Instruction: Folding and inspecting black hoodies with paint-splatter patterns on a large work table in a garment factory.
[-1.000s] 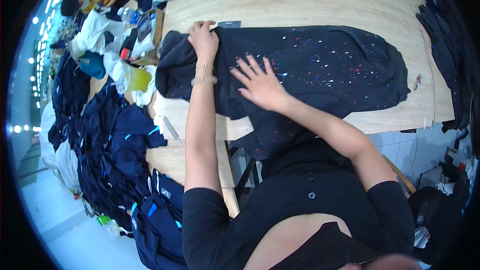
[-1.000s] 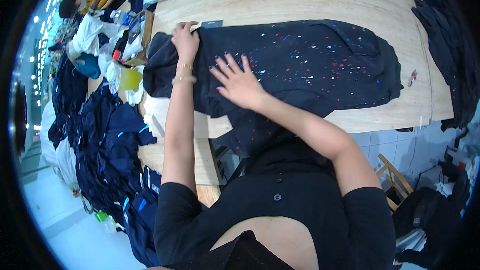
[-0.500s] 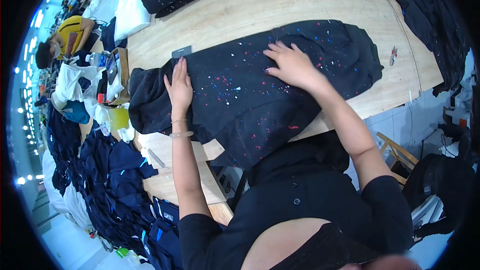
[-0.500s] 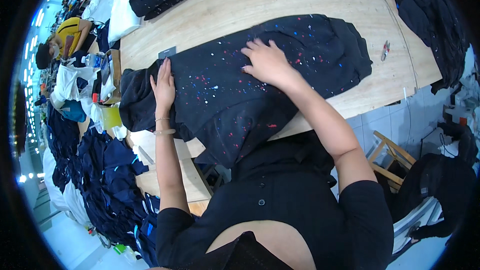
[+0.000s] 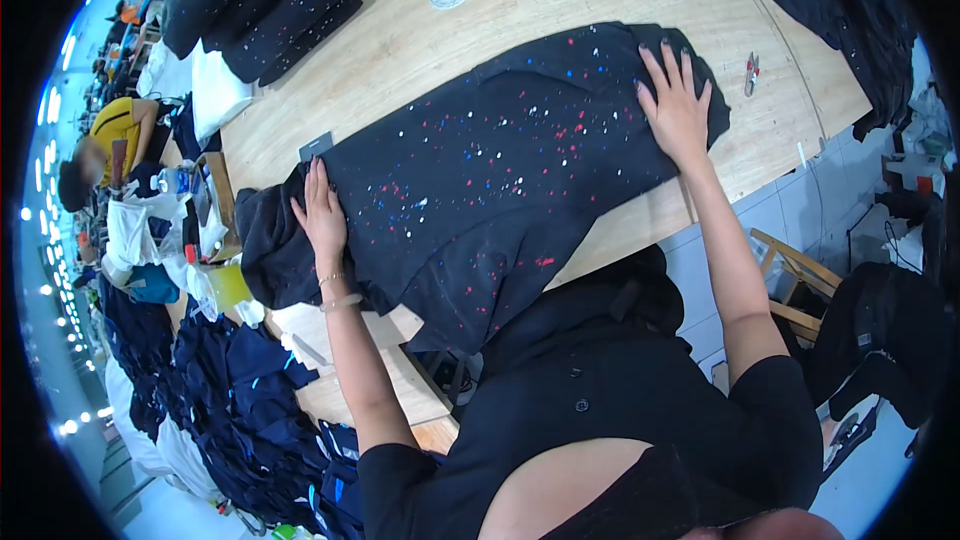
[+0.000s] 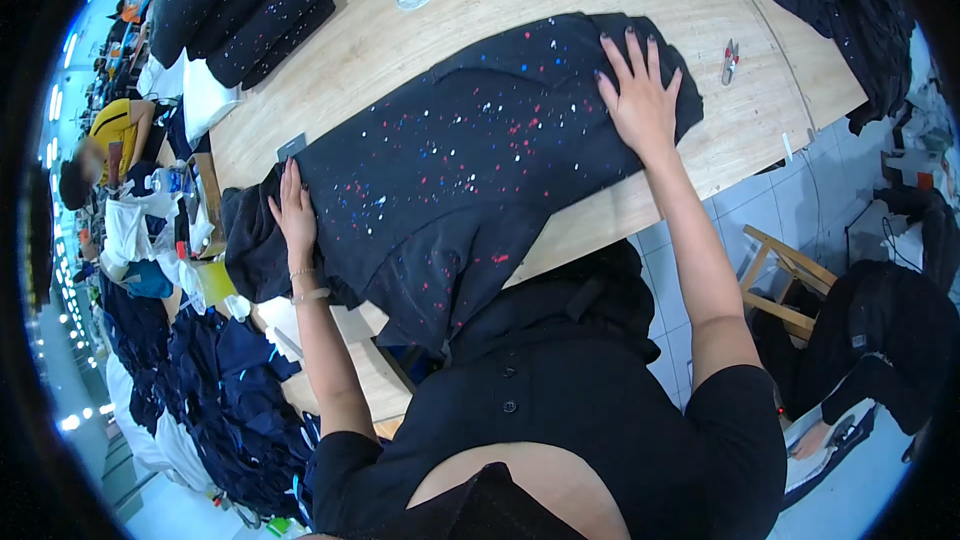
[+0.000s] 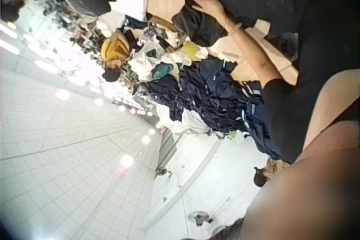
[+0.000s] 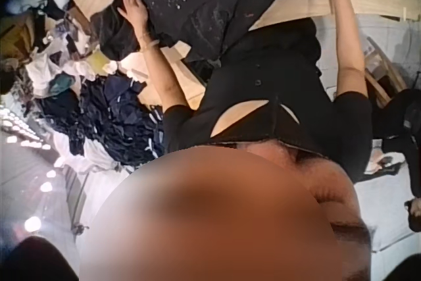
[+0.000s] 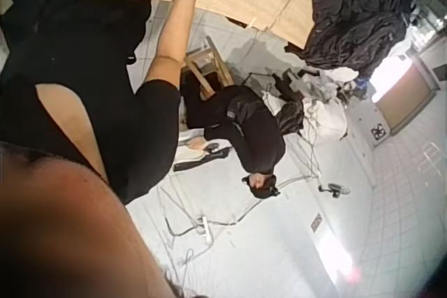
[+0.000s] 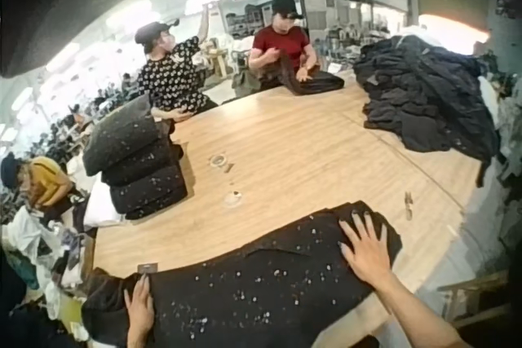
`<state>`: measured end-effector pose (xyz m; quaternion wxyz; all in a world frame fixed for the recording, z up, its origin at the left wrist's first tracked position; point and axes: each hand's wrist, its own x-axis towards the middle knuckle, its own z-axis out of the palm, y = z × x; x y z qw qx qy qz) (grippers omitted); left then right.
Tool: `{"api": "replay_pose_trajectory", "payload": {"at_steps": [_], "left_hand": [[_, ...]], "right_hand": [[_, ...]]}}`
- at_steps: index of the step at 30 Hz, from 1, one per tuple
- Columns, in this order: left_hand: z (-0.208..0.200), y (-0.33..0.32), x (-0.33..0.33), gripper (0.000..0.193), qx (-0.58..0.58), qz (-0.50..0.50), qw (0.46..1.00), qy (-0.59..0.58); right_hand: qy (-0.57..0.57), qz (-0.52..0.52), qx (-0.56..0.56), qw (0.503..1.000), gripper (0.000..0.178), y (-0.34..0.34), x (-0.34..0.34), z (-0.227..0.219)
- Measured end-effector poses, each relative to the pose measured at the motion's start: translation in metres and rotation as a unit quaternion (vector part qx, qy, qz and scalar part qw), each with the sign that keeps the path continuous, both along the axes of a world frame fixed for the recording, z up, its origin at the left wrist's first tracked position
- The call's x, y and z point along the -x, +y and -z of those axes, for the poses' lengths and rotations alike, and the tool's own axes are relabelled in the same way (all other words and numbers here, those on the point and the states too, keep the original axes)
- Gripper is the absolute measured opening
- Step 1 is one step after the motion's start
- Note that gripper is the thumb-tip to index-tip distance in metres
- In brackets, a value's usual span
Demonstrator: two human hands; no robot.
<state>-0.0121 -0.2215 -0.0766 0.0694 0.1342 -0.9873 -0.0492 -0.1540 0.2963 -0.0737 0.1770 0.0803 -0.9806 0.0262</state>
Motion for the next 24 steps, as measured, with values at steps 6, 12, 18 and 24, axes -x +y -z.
{"api": "replay_pose_trajectory", "payload": {"at_steps": [6, 12, 18, 24], "left_hand": [[0.005, -0.011, 0.014, 0.052, -0.145, 0.013, 0.989, 0.026], [-0.028, -0.024, -0.008, 0.034, -0.453, 0.034, 0.887, 0.084], [-0.021, -0.021, 0.002, 0.056, -0.475, 0.035, 0.873, 0.109], [-0.022, -0.019, 0.008, 0.052, -0.365, 0.052, 0.927, 0.064]], "right_hand": [[-0.041, -0.01, -0.027, 0.999, 0.051, -0.007, 0.046, -0.003], [-0.164, -0.523, 0.28, 0.788, 0.012, -0.141, -0.145, -0.102], [-0.346, -0.643, -0.063, 0.68, 0.016, -0.218, -0.284, 0.008], [-0.356, -0.665, -0.168, 0.635, 0.015, -0.238, -0.267, -0.008]]}}
